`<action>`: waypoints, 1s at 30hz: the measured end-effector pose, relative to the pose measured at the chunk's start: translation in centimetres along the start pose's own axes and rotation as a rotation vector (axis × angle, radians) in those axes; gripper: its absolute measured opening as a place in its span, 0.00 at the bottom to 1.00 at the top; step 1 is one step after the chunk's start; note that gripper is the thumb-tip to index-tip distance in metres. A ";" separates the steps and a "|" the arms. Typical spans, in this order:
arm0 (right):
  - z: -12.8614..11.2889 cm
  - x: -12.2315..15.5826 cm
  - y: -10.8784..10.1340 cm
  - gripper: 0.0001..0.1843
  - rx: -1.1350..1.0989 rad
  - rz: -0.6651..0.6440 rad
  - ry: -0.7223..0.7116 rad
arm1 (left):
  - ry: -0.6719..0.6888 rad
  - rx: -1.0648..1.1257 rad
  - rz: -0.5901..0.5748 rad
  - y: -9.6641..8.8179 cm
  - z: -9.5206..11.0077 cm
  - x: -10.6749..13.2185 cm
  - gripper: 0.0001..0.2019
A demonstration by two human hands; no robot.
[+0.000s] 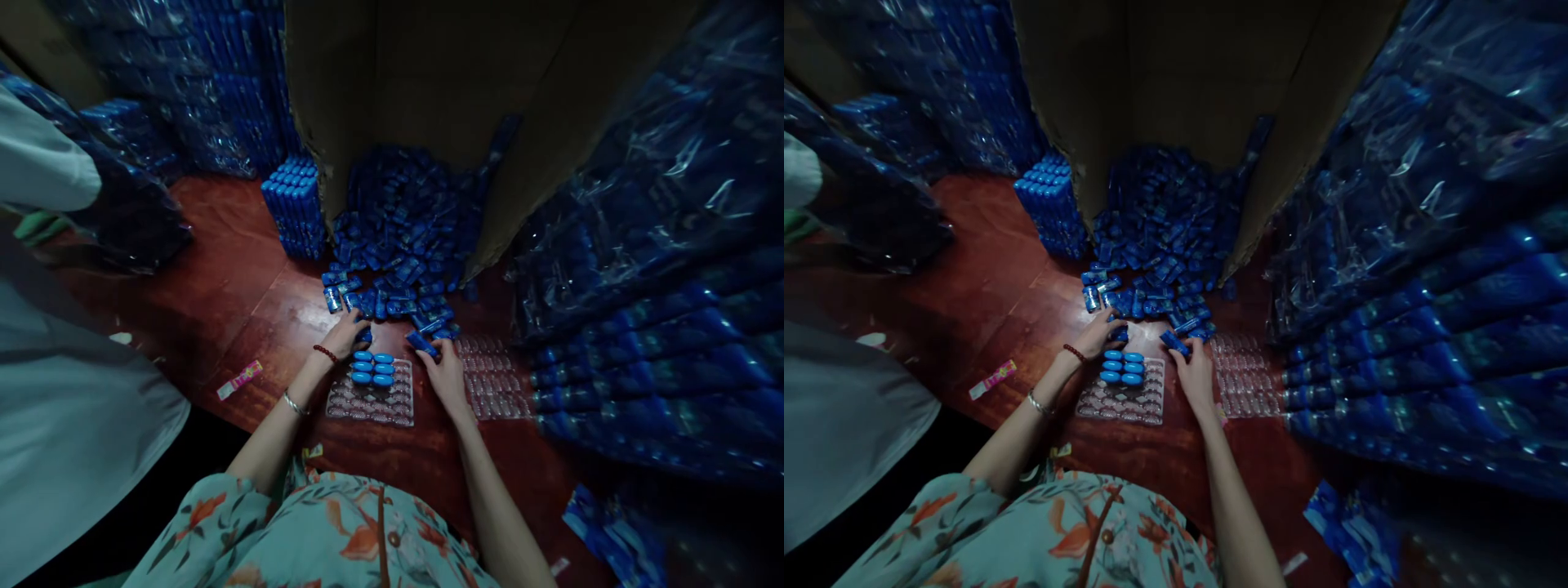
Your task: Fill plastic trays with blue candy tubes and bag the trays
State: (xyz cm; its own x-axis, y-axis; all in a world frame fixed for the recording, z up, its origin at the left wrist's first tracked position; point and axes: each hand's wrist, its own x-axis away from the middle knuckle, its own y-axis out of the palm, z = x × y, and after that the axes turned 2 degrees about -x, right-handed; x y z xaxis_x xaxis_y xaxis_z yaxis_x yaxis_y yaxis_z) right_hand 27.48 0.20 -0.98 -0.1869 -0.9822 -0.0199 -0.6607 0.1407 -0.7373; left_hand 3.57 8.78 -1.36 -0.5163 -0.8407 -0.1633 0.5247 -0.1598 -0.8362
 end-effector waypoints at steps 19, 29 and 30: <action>-3.5 7.2 -2.1 0.14 -0.119 -0.139 -0.593 | -0.237 0.073 0.533 -1.3 7.3 16.9 0.10; -5.3 7.3 2.6 0.15 -0.008 -0.117 -0.733 | 0.060 -0.213 0.298 -2.4 4.5 14.9 0.18; -5.4 7.2 2.5 0.16 0.057 -0.151 -0.737 | 0.080 -0.230 0.272 -2.7 4.3 14.7 0.18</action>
State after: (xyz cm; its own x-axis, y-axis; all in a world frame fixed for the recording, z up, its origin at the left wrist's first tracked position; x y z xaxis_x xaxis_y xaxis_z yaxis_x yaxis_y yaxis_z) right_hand 20.53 -5.83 0.65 0.4506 -0.8220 -0.3483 -0.5985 0.0113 -0.8010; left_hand -2.55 -5.40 0.76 -0.4350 -0.7919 -0.4286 0.4884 0.1924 -0.8512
